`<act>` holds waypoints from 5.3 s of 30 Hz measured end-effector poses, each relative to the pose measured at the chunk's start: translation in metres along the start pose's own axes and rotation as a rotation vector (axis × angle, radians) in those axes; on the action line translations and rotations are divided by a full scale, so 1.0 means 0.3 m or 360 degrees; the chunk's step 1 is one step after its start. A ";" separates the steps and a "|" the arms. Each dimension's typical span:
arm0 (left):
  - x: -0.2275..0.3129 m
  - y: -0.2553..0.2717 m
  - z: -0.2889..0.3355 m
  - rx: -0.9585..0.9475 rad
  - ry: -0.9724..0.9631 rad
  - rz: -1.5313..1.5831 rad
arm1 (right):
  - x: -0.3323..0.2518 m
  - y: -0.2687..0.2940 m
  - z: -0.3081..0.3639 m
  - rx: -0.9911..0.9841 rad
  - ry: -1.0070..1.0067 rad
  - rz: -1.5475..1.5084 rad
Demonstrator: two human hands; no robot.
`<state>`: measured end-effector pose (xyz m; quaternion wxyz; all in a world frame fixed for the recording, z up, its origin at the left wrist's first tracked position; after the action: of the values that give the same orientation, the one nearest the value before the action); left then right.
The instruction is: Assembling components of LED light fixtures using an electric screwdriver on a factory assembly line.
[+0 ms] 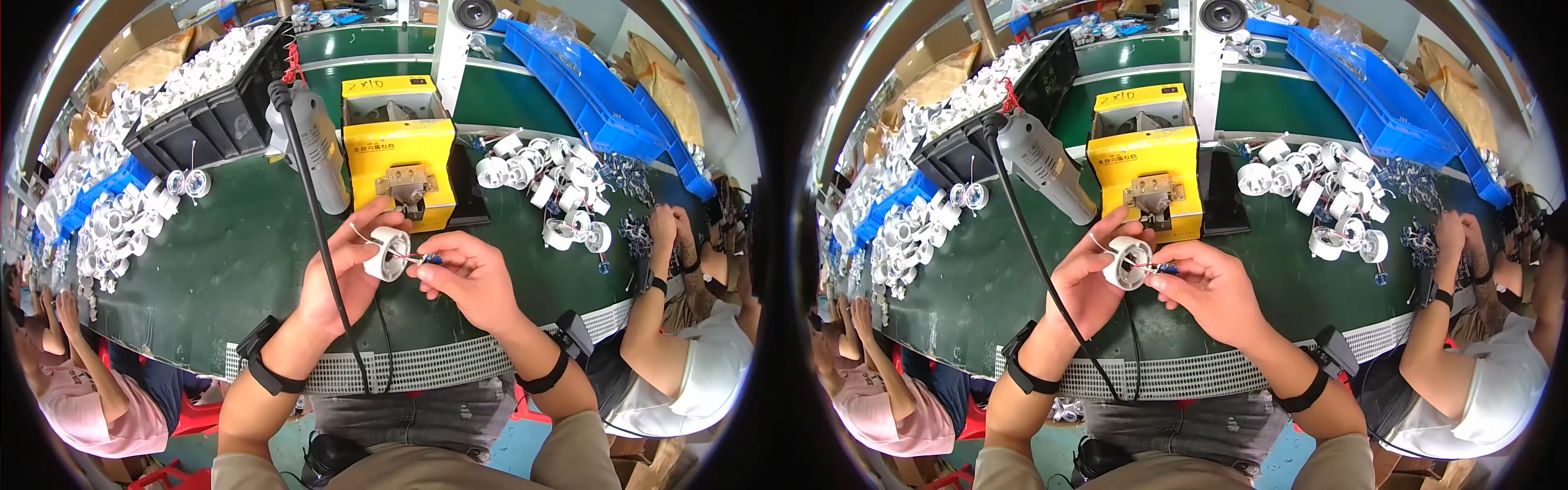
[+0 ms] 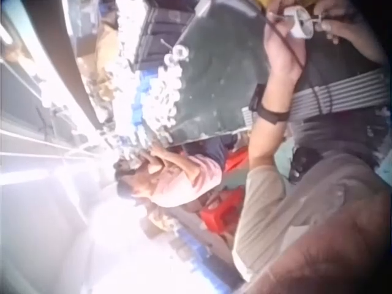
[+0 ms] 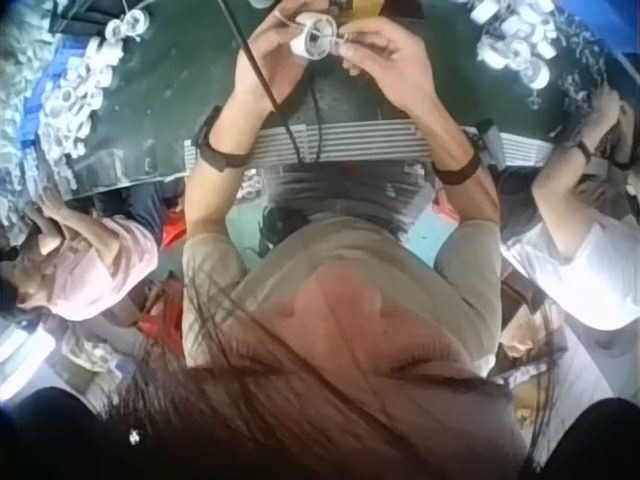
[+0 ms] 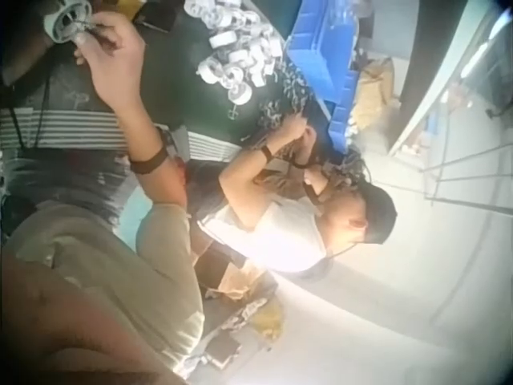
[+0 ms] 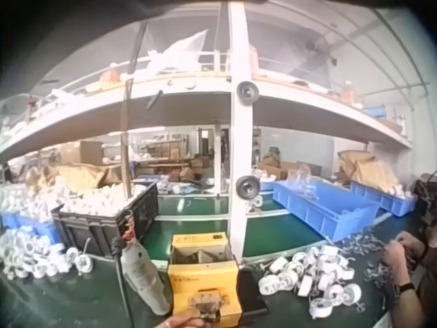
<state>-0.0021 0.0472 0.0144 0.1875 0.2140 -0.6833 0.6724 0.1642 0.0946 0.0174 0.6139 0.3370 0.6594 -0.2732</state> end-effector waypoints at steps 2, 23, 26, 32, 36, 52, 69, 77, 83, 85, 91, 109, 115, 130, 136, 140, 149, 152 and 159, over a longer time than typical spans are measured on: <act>-0.014 -0.004 0.002 -0.0112 0.0093 0.0083 | 0.027 -0.018 -0.008 -0.0018 0.0028 -0.0223; -0.073 -0.009 0.010 -0.0216 0.0052 -0.1226 | 0.027 0.000 -0.024 0.0162 0.0188 0.0120; -0.052 0.021 -0.006 -0.0118 0.0343 -0.0892 | -0.040 0.011 -0.051 0.0148 0.0190 0.0537; -0.079 0.060 -0.015 -0.0068 0.0308 -0.0930 | -0.158 -0.152 -0.218 0.0366 0.0682 0.0939; -0.074 0.066 -0.016 -0.0026 0.0270 -0.0874 | -0.134 -0.270 -0.344 0.0229 0.0597 0.0859; -0.082 0.090 -0.027 0.0407 0.0447 -0.0783 | -0.218 -0.084 -0.315 0.1031 0.1016 0.0154; -0.077 0.086 -0.029 0.0449 0.0481 -0.0820 | -0.200 -0.106 -0.225 0.0860 0.0825 0.0034; -0.074 0.081 -0.032 0.0397 0.0447 -0.0826 | -0.141 -0.154 -0.168 0.0747 0.0782 -0.0023; -0.070 0.076 -0.030 0.0389 0.0440 -0.0808 | -0.127 -0.154 -0.170 0.0739 0.0738 0.0001; -0.071 0.077 -0.028 0.0390 0.0447 -0.0815 | -0.120 -0.154 -0.176 0.0735 0.0745 0.0027; -0.073 0.074 -0.026 0.0468 0.0386 -0.0795 | -0.114 -0.156 -0.175 0.0724 0.0744 0.0061; -0.075 0.083 -0.033 0.0433 0.0508 -0.0818 | -0.354 0.040 -0.406 0.1193 0.1524 0.0140; -0.071 0.091 -0.035 0.0449 0.0478 -0.0816 | -0.330 0.059 -0.332 0.1234 0.1392 0.0385; -0.076 0.092 -0.037 0.0433 0.0497 -0.0797 | -0.206 -0.056 -0.321 0.0985 0.1110 -0.0045; -0.080 0.091 -0.043 0.0418 0.0492 -0.0820 | -0.184 -0.060 -0.324 0.0972 0.0991 0.0145; -0.075 0.092 -0.038 0.0431 0.0493 -0.0800 | -0.194 -0.068 -0.315 0.0904 0.0909 0.0189; -0.074 0.084 -0.035 0.0420 0.0509 -0.0816 | -0.192 -0.066 -0.308 0.0853 0.0944 0.0203; -0.074 0.088 -0.035 0.0433 0.0502 -0.0801 | -0.196 -0.073 -0.304 0.0781 0.0901 0.0191; -0.065 0.086 -0.043 0.0432 0.0500 -0.0823 | -0.206 -0.066 -0.313 0.0764 0.0910 0.0107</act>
<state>-0.0001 0.0610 -0.0176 0.4249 0.2970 -0.4733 0.7122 0.0911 0.1482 0.0870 0.3172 0.5556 0.7098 -0.2947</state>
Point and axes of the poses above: each hand's wrist, its own z-axis away from the middle knuckle, its own y-axis out of the back of the hand, x = y × z, the point moved 3 cm from there along -z, towards the middle knuckle, and after that the axes turned 9 degrees about z, right-handed, at the moved point
